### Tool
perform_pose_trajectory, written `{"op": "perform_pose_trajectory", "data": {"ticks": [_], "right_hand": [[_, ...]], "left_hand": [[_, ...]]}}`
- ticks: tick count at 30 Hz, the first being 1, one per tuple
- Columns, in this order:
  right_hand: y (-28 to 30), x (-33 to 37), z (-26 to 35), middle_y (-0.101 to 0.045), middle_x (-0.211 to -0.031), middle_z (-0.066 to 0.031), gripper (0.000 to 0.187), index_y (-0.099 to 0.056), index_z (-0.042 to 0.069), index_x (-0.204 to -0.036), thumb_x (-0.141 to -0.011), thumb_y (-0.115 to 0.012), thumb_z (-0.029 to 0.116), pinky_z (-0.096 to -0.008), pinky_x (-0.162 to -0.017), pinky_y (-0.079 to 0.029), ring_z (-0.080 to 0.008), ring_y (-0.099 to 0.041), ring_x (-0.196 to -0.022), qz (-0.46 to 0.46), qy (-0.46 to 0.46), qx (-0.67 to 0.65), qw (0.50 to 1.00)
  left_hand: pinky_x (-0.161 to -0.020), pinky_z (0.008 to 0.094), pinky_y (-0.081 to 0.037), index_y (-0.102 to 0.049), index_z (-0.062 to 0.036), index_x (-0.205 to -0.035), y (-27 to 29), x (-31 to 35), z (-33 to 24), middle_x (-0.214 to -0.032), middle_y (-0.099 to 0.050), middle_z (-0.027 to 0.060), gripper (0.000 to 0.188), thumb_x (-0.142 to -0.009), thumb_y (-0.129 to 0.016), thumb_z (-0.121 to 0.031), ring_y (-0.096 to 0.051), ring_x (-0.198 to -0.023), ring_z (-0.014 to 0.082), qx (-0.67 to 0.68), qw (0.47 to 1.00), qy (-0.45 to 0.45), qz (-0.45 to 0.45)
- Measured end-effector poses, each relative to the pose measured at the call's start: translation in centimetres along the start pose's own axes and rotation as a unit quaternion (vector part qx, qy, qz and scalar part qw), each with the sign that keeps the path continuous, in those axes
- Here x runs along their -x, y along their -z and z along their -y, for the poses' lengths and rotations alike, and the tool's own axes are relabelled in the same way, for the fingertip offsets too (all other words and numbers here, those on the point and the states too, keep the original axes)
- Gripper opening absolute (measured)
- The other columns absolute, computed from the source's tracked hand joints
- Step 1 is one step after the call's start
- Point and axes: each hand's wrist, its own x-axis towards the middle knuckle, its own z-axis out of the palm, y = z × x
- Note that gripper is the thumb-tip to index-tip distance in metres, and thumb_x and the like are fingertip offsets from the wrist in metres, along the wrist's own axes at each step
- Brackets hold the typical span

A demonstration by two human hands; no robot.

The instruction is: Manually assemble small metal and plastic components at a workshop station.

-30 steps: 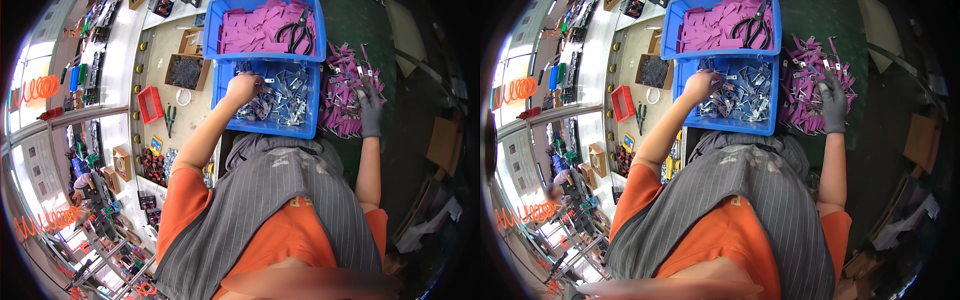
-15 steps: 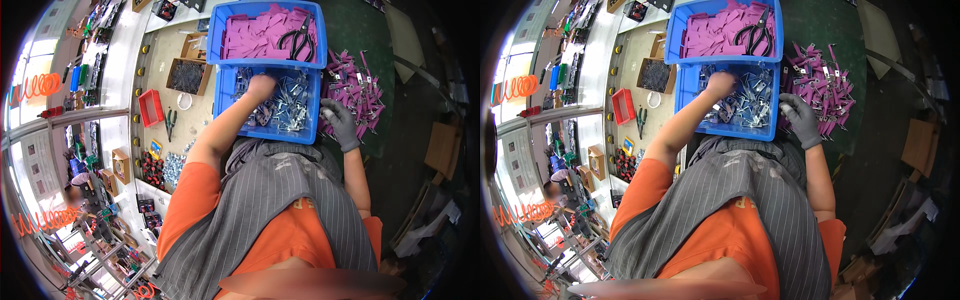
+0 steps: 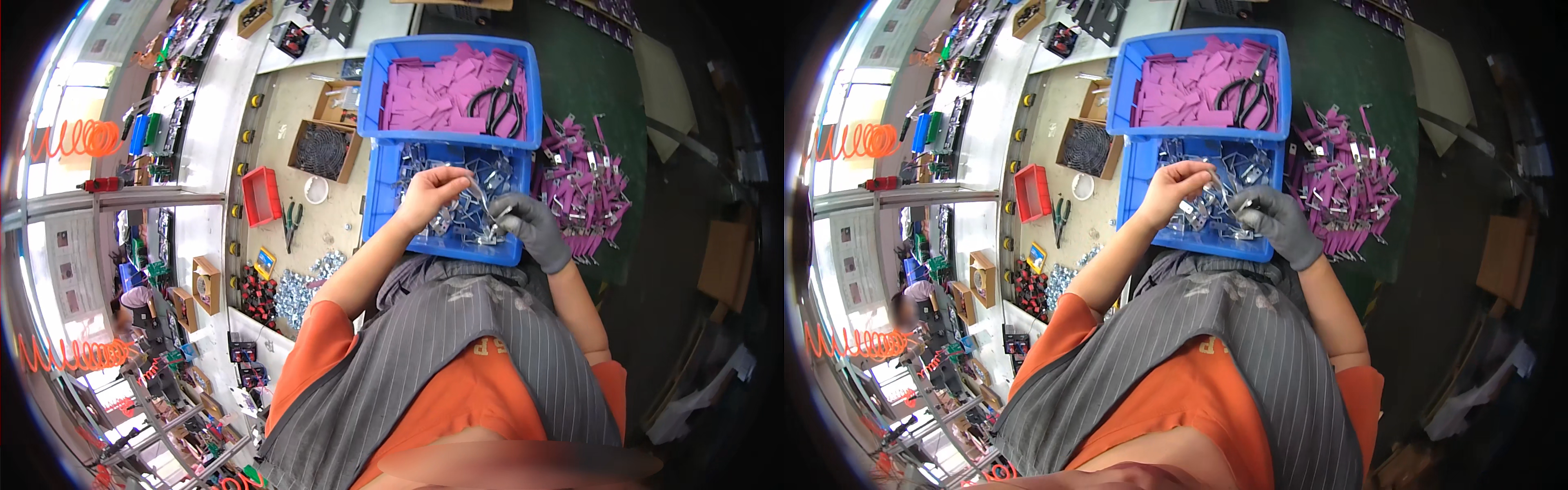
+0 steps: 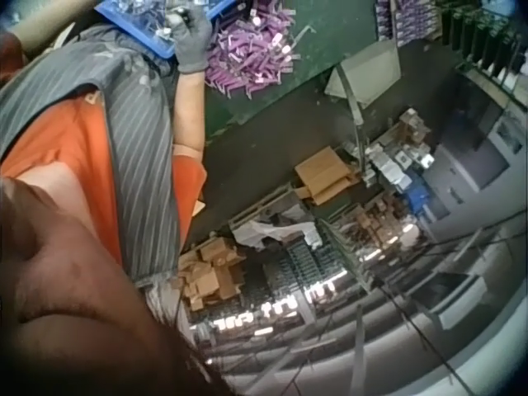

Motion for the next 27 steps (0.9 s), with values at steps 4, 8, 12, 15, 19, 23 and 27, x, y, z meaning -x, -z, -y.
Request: {"op": "perform_pose_trajectory", "data": {"ticks": [4, 8, 12, 15, 19, 23, 27], "right_hand": [[1.0, 0.1, -1.1, -0.056, -0.09, -0.0044, 0.016, -0.062, 0.003, -0.094, -0.083, -0.06, 0.015, -0.0271, -0.079, -0.042, -0.014, -0.053, -0.087, -0.022, 0.072, 0.134, 0.988], [1.3, 1.1, -2.6, -0.055, -0.087, -0.0024, 0.017, -0.06, 0.001, -0.093, -0.085, -0.059, 0.016, -0.0224, -0.07, -0.043, -0.0092, -0.052, -0.076, -0.035, -0.053, 0.026, 0.998], [1.1, 1.0, -3.1, -0.056, -0.087, -0.0019, 0.02, -0.058, 0.0, -0.098, -0.086, -0.058, 0.016, -0.0199, -0.065, -0.043, -0.0067, -0.052, -0.073, -0.05, -0.055, -0.003, 0.997], [1.4, 0.7, -3.2, -0.057, -0.086, -0.002, 0.022, -0.057, 0.0, -0.101, -0.087, -0.058, 0.016, -0.0199, -0.064, -0.044, -0.0063, -0.052, -0.073, -0.053, -0.071, -0.015, 0.996], [1.8, 0.5, -3.2, -0.057, -0.087, -0.0019, 0.021, -0.057, 0.001, -0.101, -0.086, -0.058, 0.016, -0.02, -0.064, -0.046, -0.0062, -0.053, -0.073, -0.036, -0.073, -0.005, 0.997], [1.8, 0.7, -3.5, -0.057, -0.087, -0.0016, 0.022, -0.057, 0.002, -0.103, -0.086, -0.058, 0.016, -0.0195, -0.064, -0.047, -0.0066, -0.055, -0.076, -0.046, -0.08, -0.034, 0.995], [1.8, 0.7, -3.3, -0.056, -0.087, -0.0014, 0.026, -0.054, 0.002, -0.109, -0.085, -0.057, 0.011, -0.0195, -0.063, -0.047, -0.0073, -0.056, -0.078, -0.054, -0.092, -0.053, 0.993]], "left_hand": [[-0.057, 0.0308, -0.047, -0.067, -0.0107, -0.093, 1.4, -1.4, -4.8, -0.075, -0.063, 0.008, 0.016, -0.077, -0.066, -0.014, -0.058, -0.061, 0.0214, -0.369, 0.899, -0.22, -0.087], [-0.068, 0.0361, -0.047, -0.068, -0.0125, -0.081, 5.1, -7.5, -6.2, -0.075, -0.064, 0.0062, 0.01, -0.078, -0.064, -0.021, -0.06, -0.073, 0.0263, -0.553, 0.772, -0.299, -0.096], [-0.076, 0.0369, -0.048, -0.068, -0.0143, -0.086, 7.1, -11.4, -5.7, -0.083, -0.065, 0.0058, 0.017, -0.076, -0.064, -0.026, -0.059, -0.084, 0.0256, -0.607, 0.741, -0.288, -0.012], [-0.08, 0.0371, -0.048, -0.069, -0.0147, -0.089, 6.0, -12.4, -5.4, -0.086, -0.065, 0.0059, 0.025, -0.073, -0.064, -0.034, -0.059, -0.09, 0.0258, -0.646, 0.725, -0.238, -0.022], [-0.079, 0.0366, -0.048, -0.069, -0.0147, -0.092, 5.0, -12.6, -6.2, -0.087, -0.066, 0.0076, 0.031, -0.072, -0.065, -0.038, -0.06, -0.086, 0.0262, -0.68, 0.712, -0.172, -0.026], [-0.072, 0.0277, -0.048, -0.068, -0.0072, -0.093, 5.9, -12.7, -6.7, -0.087, -0.067, 0.006, 0.028, -0.079, -0.066, -0.032, -0.06, -0.078, 0.0168, -0.398, 0.911, -0.081, -0.076], [-0.062, 0.0191, -0.044, -0.062, -0.0016, -0.105, 6.1, -11.4, -7.6, -0.097, -0.065, 0.0026, 0.028, -0.088, -0.059, -0.024, -0.054, -0.074, 0.0044, 0.011, 0.999, -0.019, -0.042]]}}
